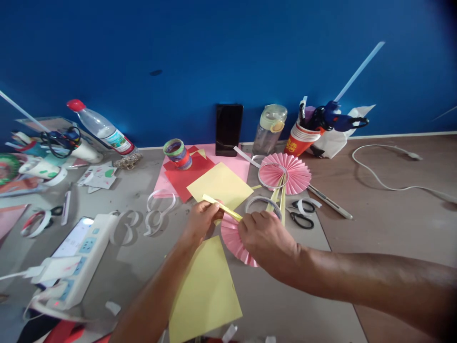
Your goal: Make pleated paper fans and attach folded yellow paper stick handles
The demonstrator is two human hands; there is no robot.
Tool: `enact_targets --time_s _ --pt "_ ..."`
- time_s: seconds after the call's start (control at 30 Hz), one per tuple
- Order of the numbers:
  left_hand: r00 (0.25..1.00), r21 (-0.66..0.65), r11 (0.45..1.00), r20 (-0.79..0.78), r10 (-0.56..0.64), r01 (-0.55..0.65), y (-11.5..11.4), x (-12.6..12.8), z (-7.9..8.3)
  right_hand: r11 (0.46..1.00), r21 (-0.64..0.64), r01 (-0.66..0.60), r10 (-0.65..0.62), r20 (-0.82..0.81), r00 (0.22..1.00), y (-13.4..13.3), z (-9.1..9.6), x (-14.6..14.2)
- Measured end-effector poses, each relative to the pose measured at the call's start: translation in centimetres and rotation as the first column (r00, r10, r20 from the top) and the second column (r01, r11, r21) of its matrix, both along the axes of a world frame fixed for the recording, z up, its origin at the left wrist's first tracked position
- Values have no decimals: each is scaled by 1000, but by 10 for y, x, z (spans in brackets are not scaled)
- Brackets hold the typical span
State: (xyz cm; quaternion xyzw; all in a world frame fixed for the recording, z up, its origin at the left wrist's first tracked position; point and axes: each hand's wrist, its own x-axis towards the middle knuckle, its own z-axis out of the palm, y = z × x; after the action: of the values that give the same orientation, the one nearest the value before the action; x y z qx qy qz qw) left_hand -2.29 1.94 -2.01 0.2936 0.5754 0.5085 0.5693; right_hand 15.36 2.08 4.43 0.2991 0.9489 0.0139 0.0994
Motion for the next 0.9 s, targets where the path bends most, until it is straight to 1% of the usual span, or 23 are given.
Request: enact_targets --time_s 0.2,0.33,0.43,0.5,0.63,0.73,0.83,0.9 --pt "1000 18 1000 22 -19 18 -2 -1 -2 1000 -28 -6 5 -33 999 -1 -7 8" --pt "1000 18 1000 5 -21 21 -2 -2 -1 997 -65 29 -36 -117 992 5 -3 14" --pt "1000 15 1000 1 -18 18 -1 -2 0 995 -19 97 -99 -209 973 11 0 19" --pt "1000 22 1000 5 -19 19 -1 -2 0 993 14 119 -113 -230 967 11 -1 22" --pt "1000 34 999 -4 -28 28 -3 -4 -2 999 42 28 -19 -213 977 2 -12 22" --pt "998 35 998 -35 -46 47 -4 -4 -3 996 88 -24 40 -186 982 -8 -19 19" --pt "996 40 996 -48 -73 75 -4 -4 -4 992 121 -40 55 -125 991 -15 -22 16" --pt "994 53 993 -53 -99 102 -4 -3 -4 992 115 -46 55 -75 996 -18 -24 13"
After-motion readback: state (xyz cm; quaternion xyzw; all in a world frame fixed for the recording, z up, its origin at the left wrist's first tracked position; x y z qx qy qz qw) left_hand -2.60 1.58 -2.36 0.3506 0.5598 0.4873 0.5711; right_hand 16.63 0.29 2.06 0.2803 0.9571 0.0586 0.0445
